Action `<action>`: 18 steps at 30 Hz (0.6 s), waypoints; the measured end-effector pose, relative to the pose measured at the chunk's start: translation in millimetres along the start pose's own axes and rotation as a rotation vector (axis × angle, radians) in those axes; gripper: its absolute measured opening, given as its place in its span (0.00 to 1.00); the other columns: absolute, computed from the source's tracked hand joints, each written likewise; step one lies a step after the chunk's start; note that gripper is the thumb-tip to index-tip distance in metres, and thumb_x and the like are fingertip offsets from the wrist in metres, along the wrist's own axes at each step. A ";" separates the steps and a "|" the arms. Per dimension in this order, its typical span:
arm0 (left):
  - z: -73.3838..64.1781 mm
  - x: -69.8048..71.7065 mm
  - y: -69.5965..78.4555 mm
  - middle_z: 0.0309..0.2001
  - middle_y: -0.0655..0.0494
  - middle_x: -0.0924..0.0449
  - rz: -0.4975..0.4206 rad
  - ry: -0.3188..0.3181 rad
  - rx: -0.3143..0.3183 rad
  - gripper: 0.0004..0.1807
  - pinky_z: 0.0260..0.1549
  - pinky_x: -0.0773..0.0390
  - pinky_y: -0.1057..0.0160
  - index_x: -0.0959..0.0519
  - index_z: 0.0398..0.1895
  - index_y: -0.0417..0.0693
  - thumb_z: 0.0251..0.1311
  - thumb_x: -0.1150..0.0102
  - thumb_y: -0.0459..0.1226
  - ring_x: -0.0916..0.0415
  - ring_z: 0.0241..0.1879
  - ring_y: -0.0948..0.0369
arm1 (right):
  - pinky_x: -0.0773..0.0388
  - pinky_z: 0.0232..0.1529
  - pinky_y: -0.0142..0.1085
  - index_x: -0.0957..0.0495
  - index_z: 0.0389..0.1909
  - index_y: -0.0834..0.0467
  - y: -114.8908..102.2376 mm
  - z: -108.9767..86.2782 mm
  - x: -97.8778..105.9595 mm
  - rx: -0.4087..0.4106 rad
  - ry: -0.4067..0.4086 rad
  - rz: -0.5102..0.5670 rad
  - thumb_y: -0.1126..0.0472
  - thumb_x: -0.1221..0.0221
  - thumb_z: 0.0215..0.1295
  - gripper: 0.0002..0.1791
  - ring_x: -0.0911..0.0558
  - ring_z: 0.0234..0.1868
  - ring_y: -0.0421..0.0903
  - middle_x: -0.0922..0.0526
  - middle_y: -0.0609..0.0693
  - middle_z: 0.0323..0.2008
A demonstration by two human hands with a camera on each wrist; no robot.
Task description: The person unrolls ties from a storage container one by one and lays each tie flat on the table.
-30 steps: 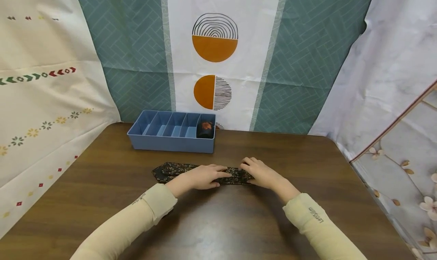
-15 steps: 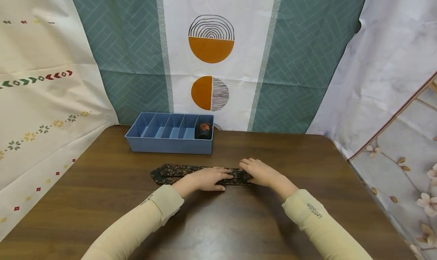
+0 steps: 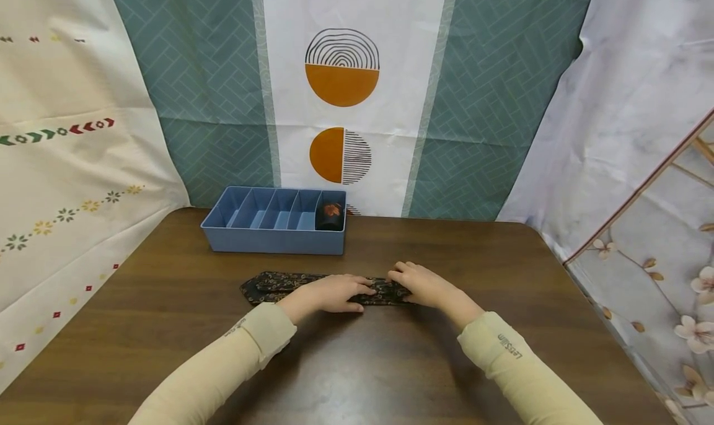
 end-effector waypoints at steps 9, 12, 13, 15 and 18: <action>-0.9 1.3 -0.7 0.69 0.58 0.38 0.003 0.001 -0.005 0.26 0.64 0.34 0.55 0.32 0.67 0.60 0.65 0.47 0.49 0.37 0.67 0.56 | 0.22 0.44 0.42 0.25 0.49 0.59 2.7 -0.3 -3.3 -0.039 -0.026 -0.011 0.64 0.28 0.46 0.26 0.23 0.44 0.51 0.25 0.52 0.42; -0.8 1.4 -1.0 0.69 0.58 0.38 0.001 0.004 -0.007 0.26 0.64 0.34 0.55 0.32 0.67 0.60 0.65 0.47 0.49 0.37 0.67 0.56 | 0.22 0.45 0.43 0.25 0.45 0.59 4.4 0.3 -3.7 -0.044 -0.017 -0.027 0.63 0.28 0.46 0.24 0.23 0.43 0.51 0.25 0.52 0.41; -1.1 1.6 -1.4 0.69 0.58 0.38 -0.001 0.006 -0.008 0.26 0.64 0.34 0.55 0.32 0.66 0.60 0.65 0.47 0.49 0.37 0.67 0.56 | 0.22 0.45 0.43 0.25 0.44 0.59 4.7 0.7 -3.5 -0.044 -0.014 -0.032 0.63 0.28 0.45 0.24 0.23 0.43 0.51 0.25 0.51 0.40; -1.9 1.5 -2.2 0.69 0.58 0.38 -0.001 0.009 -0.009 0.26 0.64 0.34 0.55 0.32 0.66 0.60 0.65 0.47 0.48 0.37 0.67 0.56 | 0.22 0.46 0.44 0.26 0.43 0.58 5.3 1.5 -3.3 -0.046 -0.010 -0.039 0.63 0.28 0.45 0.23 0.23 0.43 0.51 0.24 0.51 0.40; -3.1 1.0 -3.7 0.69 0.57 0.38 -0.004 0.011 -0.012 0.26 0.64 0.34 0.55 0.32 0.66 0.59 0.65 0.47 0.48 0.37 0.67 0.56 | 0.22 0.47 0.45 0.27 0.42 0.58 6.4 2.2 -3.3 -0.060 -0.017 -0.035 0.62 0.28 0.46 0.23 0.22 0.43 0.51 0.24 0.52 0.40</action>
Point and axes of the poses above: each hand's wrist, its own z-axis towards the middle knuckle, its own x-axis out of the back of the hand, y = z × x, the point moved 8 cm from there along z, towards the middle knuckle
